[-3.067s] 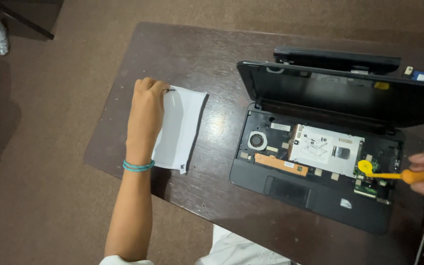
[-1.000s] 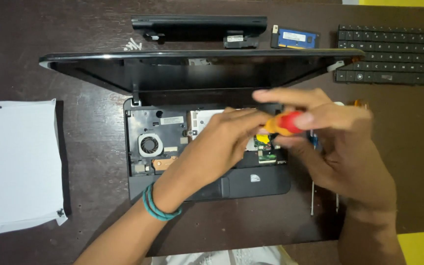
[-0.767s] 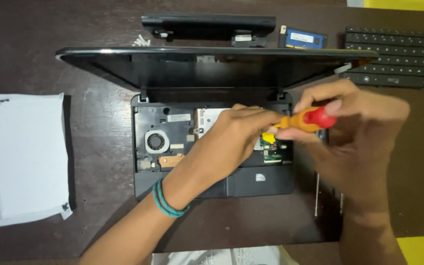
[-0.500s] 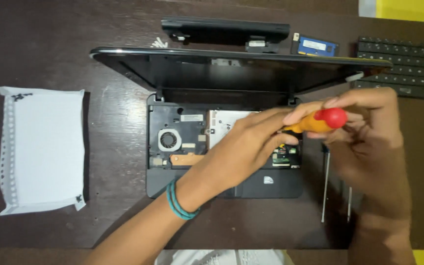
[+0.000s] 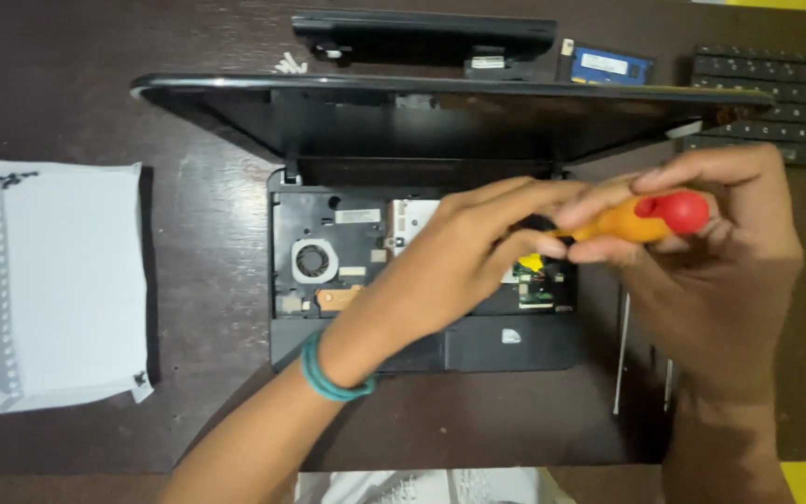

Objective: The person is disassembling a small laptop by prying off the keyboard, disconnecting it, and then using a screwdriver to remove internal screws from the chassis.

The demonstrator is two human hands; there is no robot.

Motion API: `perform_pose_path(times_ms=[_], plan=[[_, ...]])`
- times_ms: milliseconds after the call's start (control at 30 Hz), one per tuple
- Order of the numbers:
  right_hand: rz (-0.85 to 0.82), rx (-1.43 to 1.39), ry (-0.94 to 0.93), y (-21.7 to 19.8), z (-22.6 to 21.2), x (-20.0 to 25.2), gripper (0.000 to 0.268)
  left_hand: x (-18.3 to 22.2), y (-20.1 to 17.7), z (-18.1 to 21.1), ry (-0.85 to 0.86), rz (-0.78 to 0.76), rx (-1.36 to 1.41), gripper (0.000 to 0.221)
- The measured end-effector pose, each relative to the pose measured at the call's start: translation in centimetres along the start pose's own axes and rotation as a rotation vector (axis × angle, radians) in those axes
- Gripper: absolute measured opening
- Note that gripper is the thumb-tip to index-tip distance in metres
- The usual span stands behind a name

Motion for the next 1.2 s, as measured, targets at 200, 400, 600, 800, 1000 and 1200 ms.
perform_pose_path(times_ms=[200, 400, 600, 800, 1000, 1200], plan=[[-0.034, -0.002, 0.075, 0.4, -0.1, 0.0, 0.038, -0.4, -0.7, -0.9, -0.039, -0.025, -0.047, 0.016], [-0.023, 0.084, 0.027, 0.6, -0.2, -0.1, 0.055, -0.3, 0.3, -0.1, 0.015, -0.054, -0.111, 0.014], [0.021, -0.140, 0.114, 0.2, 0.9, -0.1, 0.046, -0.4, 0.3, -0.2, 0.013, -0.107, -0.157, 0.018], [-0.048, 0.143, 0.031, 0.1, 0.0, -0.2, 0.043, -0.6, -0.3, -0.5, -0.073, -0.056, -0.127, 0.010], [-0.046, 0.205, -0.011, 0.5, 0.6, 0.1, 0.034, -0.5, -0.8, -0.4, -0.101, -0.061, -0.136, 0.018], [-0.070, 0.237, -0.032, 1.1, -0.4, -0.2, 0.015, -0.3, -0.3, -0.4, -0.038, -0.076, -0.164, 0.019]])
Point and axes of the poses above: each hand's wrist, its own x-axis away from the middle knuckle, its own y-axis out of the palm, z = x × y, the point moved 9 cm from there along -x, towards the middle knuckle, and after that the axes turned 10 degrees about -x, right-handed, at the moved point
